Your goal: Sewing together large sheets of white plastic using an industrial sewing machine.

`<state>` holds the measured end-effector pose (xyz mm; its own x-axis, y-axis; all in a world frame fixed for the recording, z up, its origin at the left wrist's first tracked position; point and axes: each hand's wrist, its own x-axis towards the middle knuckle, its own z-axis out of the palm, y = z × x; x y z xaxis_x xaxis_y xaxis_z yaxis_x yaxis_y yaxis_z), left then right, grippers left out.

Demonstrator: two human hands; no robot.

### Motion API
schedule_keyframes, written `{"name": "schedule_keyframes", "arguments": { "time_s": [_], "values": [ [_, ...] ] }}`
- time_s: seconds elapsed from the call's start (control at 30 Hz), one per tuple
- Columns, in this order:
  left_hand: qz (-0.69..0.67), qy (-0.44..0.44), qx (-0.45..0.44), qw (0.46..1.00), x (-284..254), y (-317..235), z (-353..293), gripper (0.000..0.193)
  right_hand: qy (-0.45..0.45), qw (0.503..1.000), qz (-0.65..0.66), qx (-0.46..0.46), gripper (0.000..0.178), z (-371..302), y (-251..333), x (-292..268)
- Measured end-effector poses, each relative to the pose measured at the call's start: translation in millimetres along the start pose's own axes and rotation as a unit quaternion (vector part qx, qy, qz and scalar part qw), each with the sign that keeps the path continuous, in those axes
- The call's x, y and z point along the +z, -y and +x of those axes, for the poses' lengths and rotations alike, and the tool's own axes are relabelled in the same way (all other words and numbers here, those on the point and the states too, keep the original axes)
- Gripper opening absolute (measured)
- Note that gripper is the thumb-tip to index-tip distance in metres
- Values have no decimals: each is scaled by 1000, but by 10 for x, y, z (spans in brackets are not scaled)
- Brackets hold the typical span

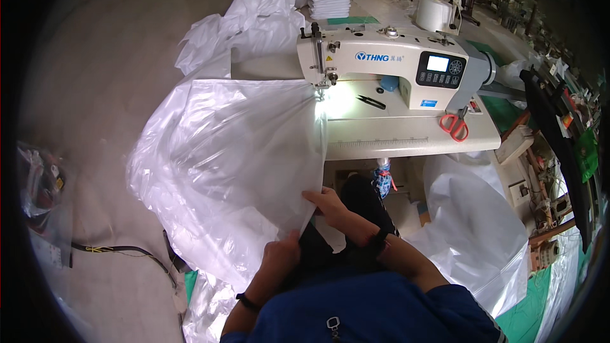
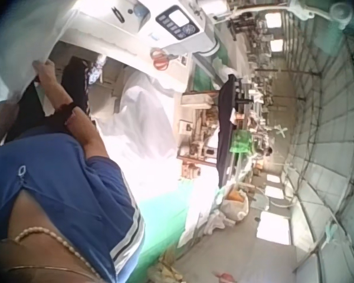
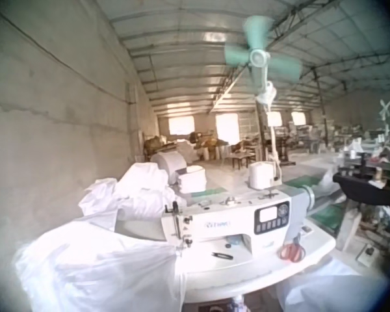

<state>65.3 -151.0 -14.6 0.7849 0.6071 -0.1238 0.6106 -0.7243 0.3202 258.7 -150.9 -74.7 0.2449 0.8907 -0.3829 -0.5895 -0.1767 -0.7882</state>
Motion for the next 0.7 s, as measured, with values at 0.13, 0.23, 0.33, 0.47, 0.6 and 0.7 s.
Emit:
{"name": "schedule_keyframes", "arguments": {
  "time_s": [0.13,0.23,0.33,0.47,0.6,0.7],
  "values": [
    [38,66,53,996,-634,-501,-252,13,51,998,18,-28,48,-394,285,328],
    [21,75,98,992,-587,-455,-228,12,20,996,64,51,49,-593,450,436],
    [74,126,132,980,-529,-472,-160,14,130,954,266,57,37,-736,377,110],
    [-4,-171,103,980,-700,-688,17,24,82,985,145,55,29,-779,159,-154],
    [112,-332,112,930,-422,-348,641,24,78,992,93,28,24,-730,22,-155],
    [143,-287,109,941,-193,-70,857,20,68,997,16,23,23,-736,28,-150]
  ]
}}
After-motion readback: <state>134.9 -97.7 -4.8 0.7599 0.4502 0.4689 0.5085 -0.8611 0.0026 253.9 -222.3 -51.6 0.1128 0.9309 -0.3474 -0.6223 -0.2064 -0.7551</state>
